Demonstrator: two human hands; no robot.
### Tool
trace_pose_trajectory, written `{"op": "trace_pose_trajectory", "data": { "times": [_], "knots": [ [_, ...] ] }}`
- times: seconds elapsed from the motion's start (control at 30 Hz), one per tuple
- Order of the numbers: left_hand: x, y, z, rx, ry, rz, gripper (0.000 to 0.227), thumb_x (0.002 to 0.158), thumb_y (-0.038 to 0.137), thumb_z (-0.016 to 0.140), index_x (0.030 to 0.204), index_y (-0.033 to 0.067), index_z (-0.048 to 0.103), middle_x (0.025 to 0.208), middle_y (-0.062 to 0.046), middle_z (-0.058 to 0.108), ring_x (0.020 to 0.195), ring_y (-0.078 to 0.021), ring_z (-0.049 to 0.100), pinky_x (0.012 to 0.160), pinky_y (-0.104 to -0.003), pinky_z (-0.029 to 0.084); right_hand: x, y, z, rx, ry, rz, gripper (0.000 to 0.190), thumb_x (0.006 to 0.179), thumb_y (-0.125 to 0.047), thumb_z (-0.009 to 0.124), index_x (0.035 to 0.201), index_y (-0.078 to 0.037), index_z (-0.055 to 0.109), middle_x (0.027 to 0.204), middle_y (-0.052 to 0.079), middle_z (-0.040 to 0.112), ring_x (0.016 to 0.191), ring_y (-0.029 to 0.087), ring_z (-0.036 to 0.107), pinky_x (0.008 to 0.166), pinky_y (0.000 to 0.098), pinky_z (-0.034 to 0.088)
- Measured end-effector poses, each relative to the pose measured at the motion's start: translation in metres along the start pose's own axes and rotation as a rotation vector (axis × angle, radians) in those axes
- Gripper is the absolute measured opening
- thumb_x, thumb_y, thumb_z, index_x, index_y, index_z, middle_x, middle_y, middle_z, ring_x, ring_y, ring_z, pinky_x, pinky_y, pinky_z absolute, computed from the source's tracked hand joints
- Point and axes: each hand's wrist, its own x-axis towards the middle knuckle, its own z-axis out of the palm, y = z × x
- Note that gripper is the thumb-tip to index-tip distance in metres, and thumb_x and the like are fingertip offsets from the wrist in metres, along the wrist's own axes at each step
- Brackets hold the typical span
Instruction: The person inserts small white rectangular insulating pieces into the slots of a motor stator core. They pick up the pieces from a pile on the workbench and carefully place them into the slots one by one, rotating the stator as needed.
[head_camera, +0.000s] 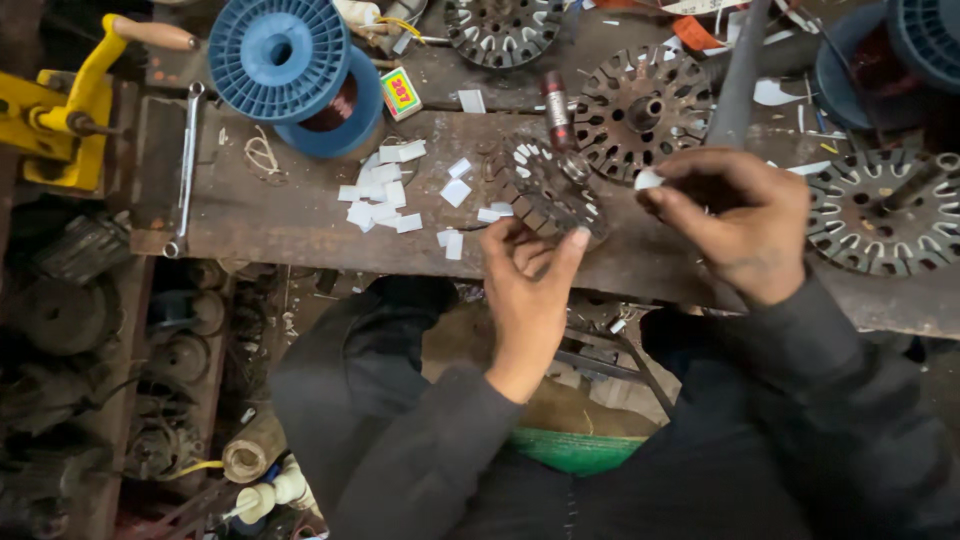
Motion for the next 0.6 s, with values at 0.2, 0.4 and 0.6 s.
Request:
{"op": "trace_pose_trajectory", "data": {
  "times": [0.2,0.4,0.6],
  "knots": [
    [0.009,0.007,0.002,-0.059,0.059,-0.139,0.036,0.089,0.008,0.082,0.11,-0.0057,0.057,0.079,-0.006,0.063,0.065,-0.005,0.054,0.056,-0.022,0.046,0.0,0.004,0.016,-0.055,-0.099,-0.13,0.02,0.09,-0.004,0.079,0.105,0.005,0.07,0.109,0.015,0.074,0.1,0.023,0.074,0.089,0.0317,0.058],
    [0.028,0.026,-0.034,-0.038,-0.026,-0.234,0.026,0.087,0.011,0.081,0.103,-0.0067,0.071,0.086,-0.006,0.073,0.067,-0.0051,0.063,0.057,-0.021,0.051,-0.006,-0.002,0.027,-0.003,-0.162,-0.205,0.021,0.088,-0.007,0.08,0.103,0.004,0.069,0.105,0.015,0.073,0.098,0.025,0.073,0.088,0.0335,0.057],
    [0.034,0.026,-0.039,-0.193,-0.124,-0.187,0.027,0.092,0.012,0.078,0.111,-0.0065,0.072,0.097,-0.006,0.073,0.086,-0.0078,0.065,0.078,-0.021,0.053,-0.006,-0.013,0.042,-0.016,-0.112,-0.225,0.019,0.089,-0.006,0.079,0.103,0.003,0.07,0.105,0.013,0.072,0.098,0.024,0.071,0.088,0.0337,0.056]
  ]
}}
